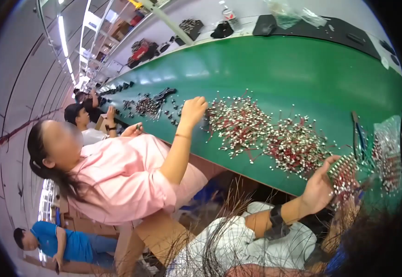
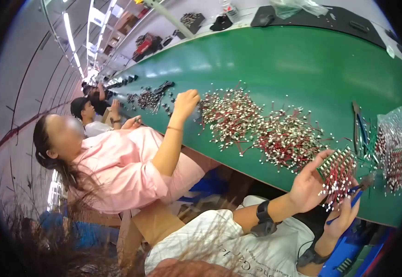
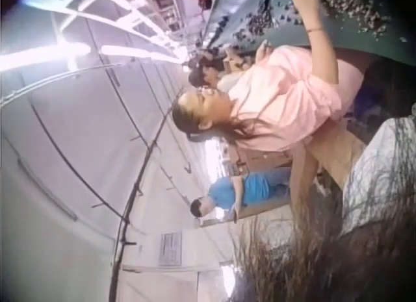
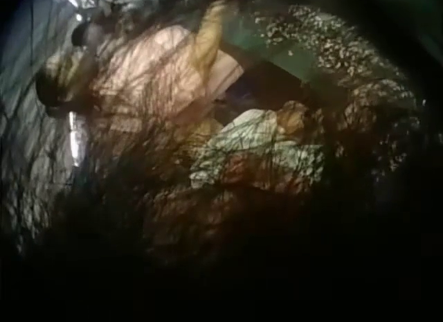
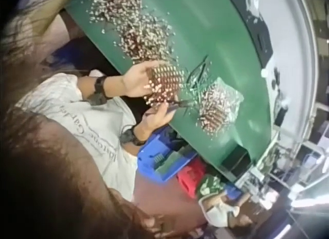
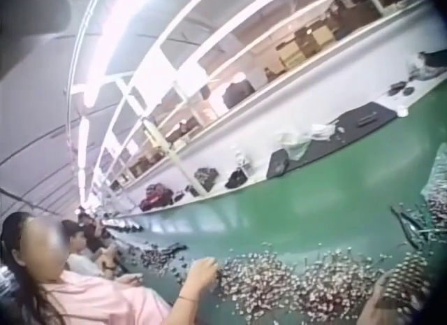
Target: The person picks up a circuit board from a pile, trims the ends of the attached wires using shears, and places the board back onto the table, repeating this process for several boards.
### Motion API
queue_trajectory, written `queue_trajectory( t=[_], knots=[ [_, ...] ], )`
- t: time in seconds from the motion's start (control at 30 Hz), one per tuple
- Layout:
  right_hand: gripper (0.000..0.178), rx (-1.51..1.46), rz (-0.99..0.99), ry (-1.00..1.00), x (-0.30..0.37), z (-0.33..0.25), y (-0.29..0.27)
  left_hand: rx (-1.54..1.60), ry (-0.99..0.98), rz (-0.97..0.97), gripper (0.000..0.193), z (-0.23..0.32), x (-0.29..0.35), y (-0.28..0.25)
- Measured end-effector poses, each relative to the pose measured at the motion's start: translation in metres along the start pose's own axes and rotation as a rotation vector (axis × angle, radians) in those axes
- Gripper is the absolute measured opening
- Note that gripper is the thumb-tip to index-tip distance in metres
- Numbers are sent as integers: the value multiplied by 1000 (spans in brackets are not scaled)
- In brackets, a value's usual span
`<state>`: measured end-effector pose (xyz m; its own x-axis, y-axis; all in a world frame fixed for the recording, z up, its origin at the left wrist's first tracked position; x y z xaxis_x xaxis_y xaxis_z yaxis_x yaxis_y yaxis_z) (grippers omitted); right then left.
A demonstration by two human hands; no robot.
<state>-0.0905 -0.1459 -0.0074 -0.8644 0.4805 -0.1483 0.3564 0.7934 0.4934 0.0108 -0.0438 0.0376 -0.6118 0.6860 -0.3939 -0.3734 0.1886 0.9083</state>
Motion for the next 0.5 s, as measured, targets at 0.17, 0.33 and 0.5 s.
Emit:
queue_trajectory(
  t=[0.17,0.33,0.5],
  knots=[
    [45,105,5,-8,-8,11,3,-101,31,149,46,6,8,2],
    [43,268,53,-49,-15,7,-33,-43,-60,-8,57,10,14,-8],
    [40,608,-82,-162,-27,-21,-29,7,-153,1,41,9,23,-33]
  ],
)
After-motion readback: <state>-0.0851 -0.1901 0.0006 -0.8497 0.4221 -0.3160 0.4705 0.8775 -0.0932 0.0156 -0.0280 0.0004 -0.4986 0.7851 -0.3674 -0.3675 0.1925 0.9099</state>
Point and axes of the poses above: each hand's wrist, its own x-axis away from the middle knuckle, its own y-axis out of the palm, z = x × y, the point moved 2 cm from there along -x, towards the middle knuckle, and after that the axes turned 9 degrees about -z, right-handed, at the moved point
